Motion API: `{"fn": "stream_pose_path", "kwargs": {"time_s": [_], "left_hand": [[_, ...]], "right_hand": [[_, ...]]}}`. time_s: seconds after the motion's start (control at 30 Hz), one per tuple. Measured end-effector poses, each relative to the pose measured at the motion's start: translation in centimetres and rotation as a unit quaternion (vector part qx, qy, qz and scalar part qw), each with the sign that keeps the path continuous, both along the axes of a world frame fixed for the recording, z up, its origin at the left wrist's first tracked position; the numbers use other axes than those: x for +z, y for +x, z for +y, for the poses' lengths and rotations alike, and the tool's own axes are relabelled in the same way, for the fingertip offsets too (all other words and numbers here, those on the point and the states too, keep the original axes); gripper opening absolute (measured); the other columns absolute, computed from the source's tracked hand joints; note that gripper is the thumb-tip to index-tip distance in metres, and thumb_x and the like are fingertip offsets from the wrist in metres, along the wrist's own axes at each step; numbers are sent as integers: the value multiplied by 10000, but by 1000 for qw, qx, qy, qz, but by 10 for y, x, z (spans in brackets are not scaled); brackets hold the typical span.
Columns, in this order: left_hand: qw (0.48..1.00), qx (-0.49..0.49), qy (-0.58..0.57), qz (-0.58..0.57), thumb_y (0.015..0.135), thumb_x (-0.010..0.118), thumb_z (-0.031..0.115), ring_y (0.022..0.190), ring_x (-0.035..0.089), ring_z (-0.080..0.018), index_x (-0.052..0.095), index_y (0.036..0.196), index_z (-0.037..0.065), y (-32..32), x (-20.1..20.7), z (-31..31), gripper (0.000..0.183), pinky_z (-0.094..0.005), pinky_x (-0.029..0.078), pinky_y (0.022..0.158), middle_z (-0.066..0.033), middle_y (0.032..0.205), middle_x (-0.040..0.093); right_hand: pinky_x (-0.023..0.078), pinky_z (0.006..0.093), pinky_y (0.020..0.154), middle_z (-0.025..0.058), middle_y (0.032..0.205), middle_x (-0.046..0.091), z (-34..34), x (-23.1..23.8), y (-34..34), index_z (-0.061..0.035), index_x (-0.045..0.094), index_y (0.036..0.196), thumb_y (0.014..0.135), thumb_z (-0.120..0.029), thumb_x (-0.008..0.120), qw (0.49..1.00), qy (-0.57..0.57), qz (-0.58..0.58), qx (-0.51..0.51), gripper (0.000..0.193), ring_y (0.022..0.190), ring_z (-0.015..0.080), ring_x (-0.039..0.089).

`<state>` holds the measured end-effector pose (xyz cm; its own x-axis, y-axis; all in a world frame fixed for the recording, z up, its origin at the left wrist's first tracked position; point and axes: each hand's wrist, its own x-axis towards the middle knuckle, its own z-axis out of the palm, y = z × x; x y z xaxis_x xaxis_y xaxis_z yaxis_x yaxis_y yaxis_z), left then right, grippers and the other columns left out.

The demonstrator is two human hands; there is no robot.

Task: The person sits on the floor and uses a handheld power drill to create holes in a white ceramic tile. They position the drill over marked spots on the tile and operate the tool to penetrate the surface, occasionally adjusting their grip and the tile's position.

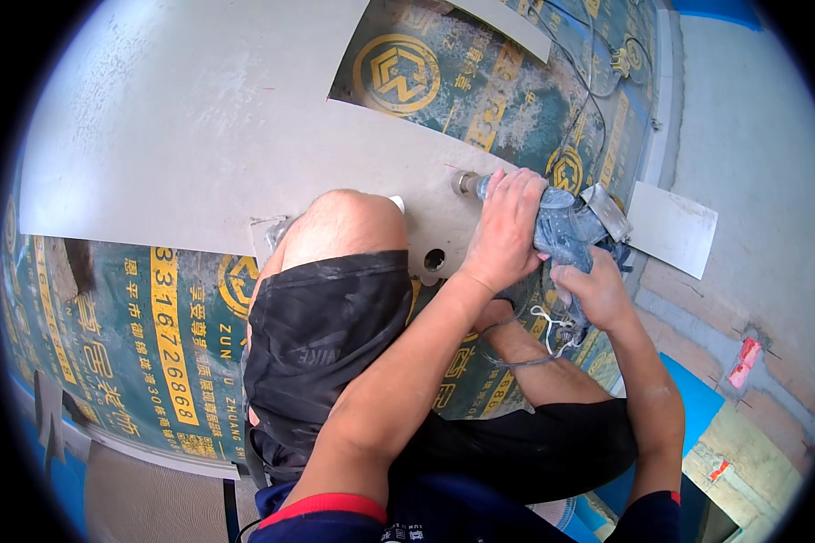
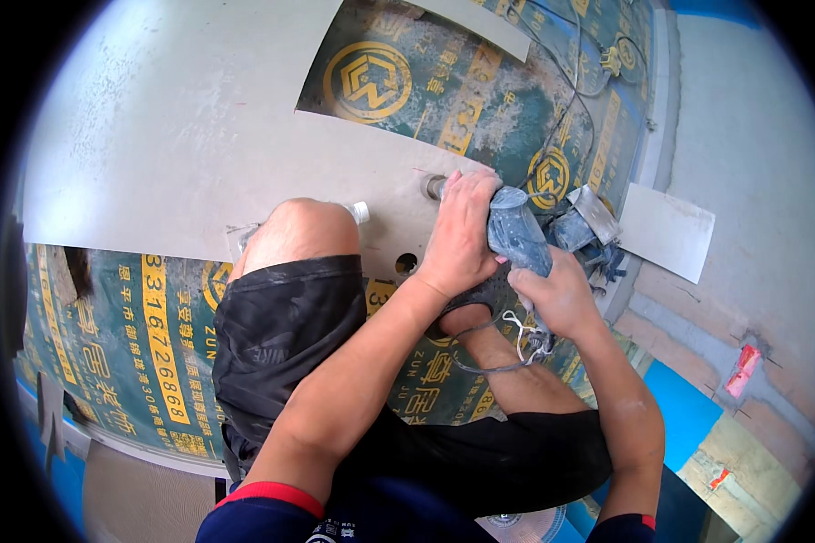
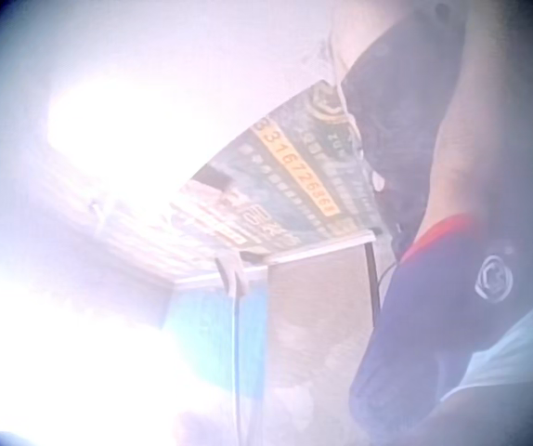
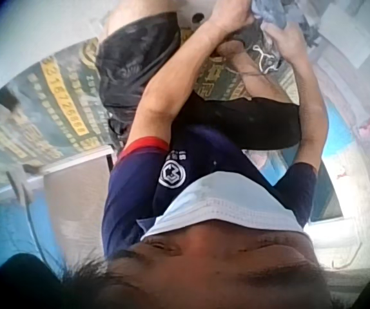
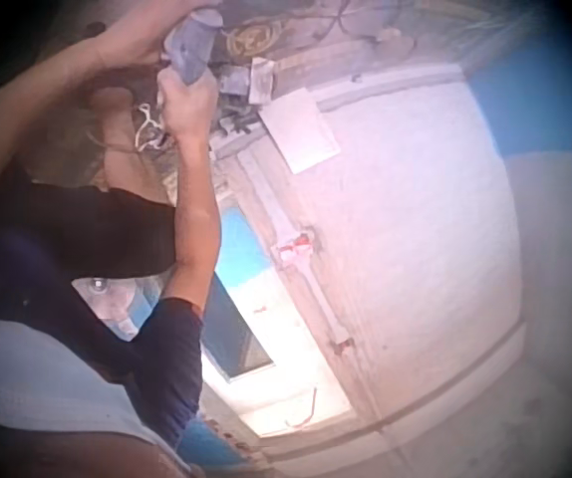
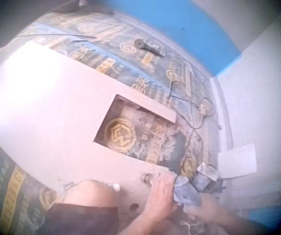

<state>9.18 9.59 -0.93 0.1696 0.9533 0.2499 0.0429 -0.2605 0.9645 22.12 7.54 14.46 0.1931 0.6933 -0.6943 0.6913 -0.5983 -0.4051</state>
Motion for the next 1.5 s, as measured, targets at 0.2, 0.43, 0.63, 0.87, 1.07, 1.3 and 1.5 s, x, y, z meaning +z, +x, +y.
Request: {"fn": "stream_pose_path", "kwargs": {"time_s": [0.2, 0.43, 0.63, 0.87, 1.07, 1.3, 1.5], "left_hand": [[1000, 1, -4, 3, 588, 911, 108, 1404, 466, -424, 385, 1464, 22, 2, -1, 2, 1025, -604, 266, 1262, -206, 1424, 508], [1000, 3, -7, 5, 587, 911, 101, 1400, 469, -427, 385, 1463, 27, 1, -3, 1, 1024, -607, 265, 1261, -208, 1419, 510], [1000, 4, -9, 0, 587, 912, 103, 1389, 475, -429, 387, 1458, 30, 0, -4, 1, 1020, -612, 270, 1257, -209, 1408, 512], [1000, 7, -12, -3, 590, 914, 104, 1386, 476, -433, 389, 1455, 32, 0, -5, 2, 1014, -615, 273, 1254, -210, 1409, 511], [1000, 23, -9, -6, 592, 908, 109, 1355, 509, -443, 424, 1446, 30, 1, -7, 3, 985, -620, 294, 1246, -212, 1386, 548], [1000, 24, -10, -3, 595, 910, 124, 1360, 510, -434, 424, 1451, 39, 1, -8, 3, 988, -626, 295, 1241, -193, 1402, 552], [1000, 25, -13, -3, 605, 908, 145, 1359, 513, -429, 430, 1441, 42, 2, -9, 4, 969, -633, 298, 1234, -184, 1404, 555]], "right_hand": [[477, 346, 596, 50, 668, 630, 4, 3, -1, 20, 674, 915, 864, -300, 707, 1000, -11, 2, 2, 326, 608, 139, 593], [474, 345, 585, 46, 659, 625, 5, 0, 0, 16, 671, 906, 861, -299, 707, 1000, -29, 8, -6, 321, 595, 144, 597], [471, 347, 581, 45, 655, 621, 4, -3, -1, 15, 669, 900, 864, -298, 703, 1000, -18, 4, -2, 317, 589, 143, 593], [471, 341, 573, 43, 650, 619, 9, 0, -7, 19, 674, 912, 868, -298, 696, 1000, -19, 9, 2, 321, 582, 139, 598], [468, 332, 563, 40, 638, 614, 10, -2, -7, 23, 675, 923, 864, -295, 688, 1000, -18, 10, -4, 324, 567, 129, 592], [468, 341, 559, 41, 616, 607, 12, -3, -8, 30, 667, 869, 855, -289, 684, 1000, -20, 7, -9, 319, 558, 137, 590], [466, 343, 558, 47, 614, 611, 13, -3, -8, 36, 659, 855, 843, -260, 680, 999, -26, 5, -18, 297, 564, 135, 588]]}}
